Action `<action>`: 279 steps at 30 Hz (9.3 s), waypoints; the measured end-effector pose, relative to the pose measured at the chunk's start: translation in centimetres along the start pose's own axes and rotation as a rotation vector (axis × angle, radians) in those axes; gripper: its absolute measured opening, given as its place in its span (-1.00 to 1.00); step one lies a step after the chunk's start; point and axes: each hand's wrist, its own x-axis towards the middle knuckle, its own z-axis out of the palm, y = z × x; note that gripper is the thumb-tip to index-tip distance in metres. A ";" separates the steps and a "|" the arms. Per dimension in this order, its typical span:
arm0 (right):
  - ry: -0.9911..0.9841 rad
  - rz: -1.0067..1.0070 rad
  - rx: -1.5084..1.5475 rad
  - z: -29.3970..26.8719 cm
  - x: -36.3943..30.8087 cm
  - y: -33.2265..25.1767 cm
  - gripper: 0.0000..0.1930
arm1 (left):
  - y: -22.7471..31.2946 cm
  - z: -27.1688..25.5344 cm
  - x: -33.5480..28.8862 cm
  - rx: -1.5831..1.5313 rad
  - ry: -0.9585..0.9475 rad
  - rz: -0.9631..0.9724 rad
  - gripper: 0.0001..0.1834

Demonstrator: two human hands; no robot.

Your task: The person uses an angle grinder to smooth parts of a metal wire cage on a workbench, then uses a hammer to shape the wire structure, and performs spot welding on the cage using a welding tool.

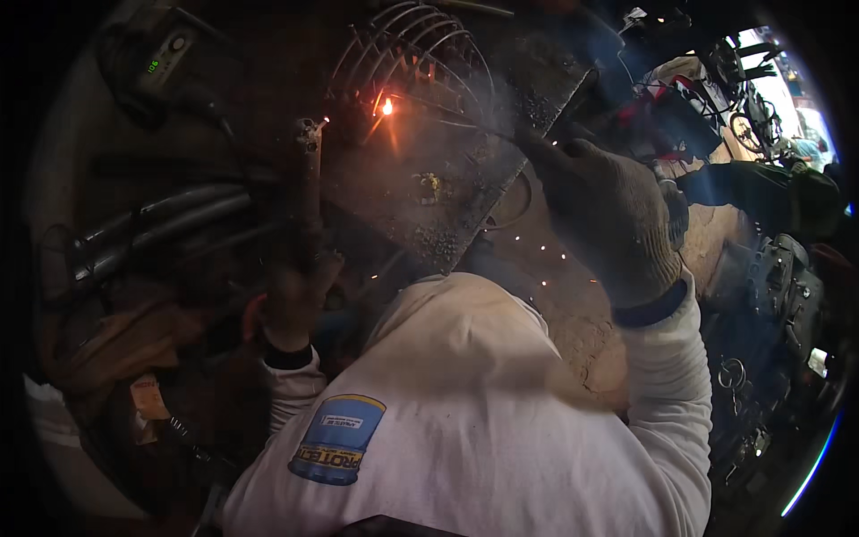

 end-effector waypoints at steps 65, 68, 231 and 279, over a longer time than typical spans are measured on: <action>0.135 -0.090 -0.284 3.1 -2.5 -5.1 -0.64 | -1.6 -0.3 -3.7 -0.289 -0.101 -0.062 -0.62; 0.061 -0.017 -0.253 2.5 -2.4 -5.9 -0.63 | -1.7 0.2 -3.4 -0.272 -0.091 -0.064 -0.61; 0.285 0.691 1.906 13.7 -9.3 41.5 -0.14 | 32.9 37.5 47.7 1.751 -0.858 0.759 -0.69; 0.084 0.272 2.205 13.0 -9.2 42.5 -0.22 | 42.0 28.7 33.2 -1.428 -0.123 0.544 -0.50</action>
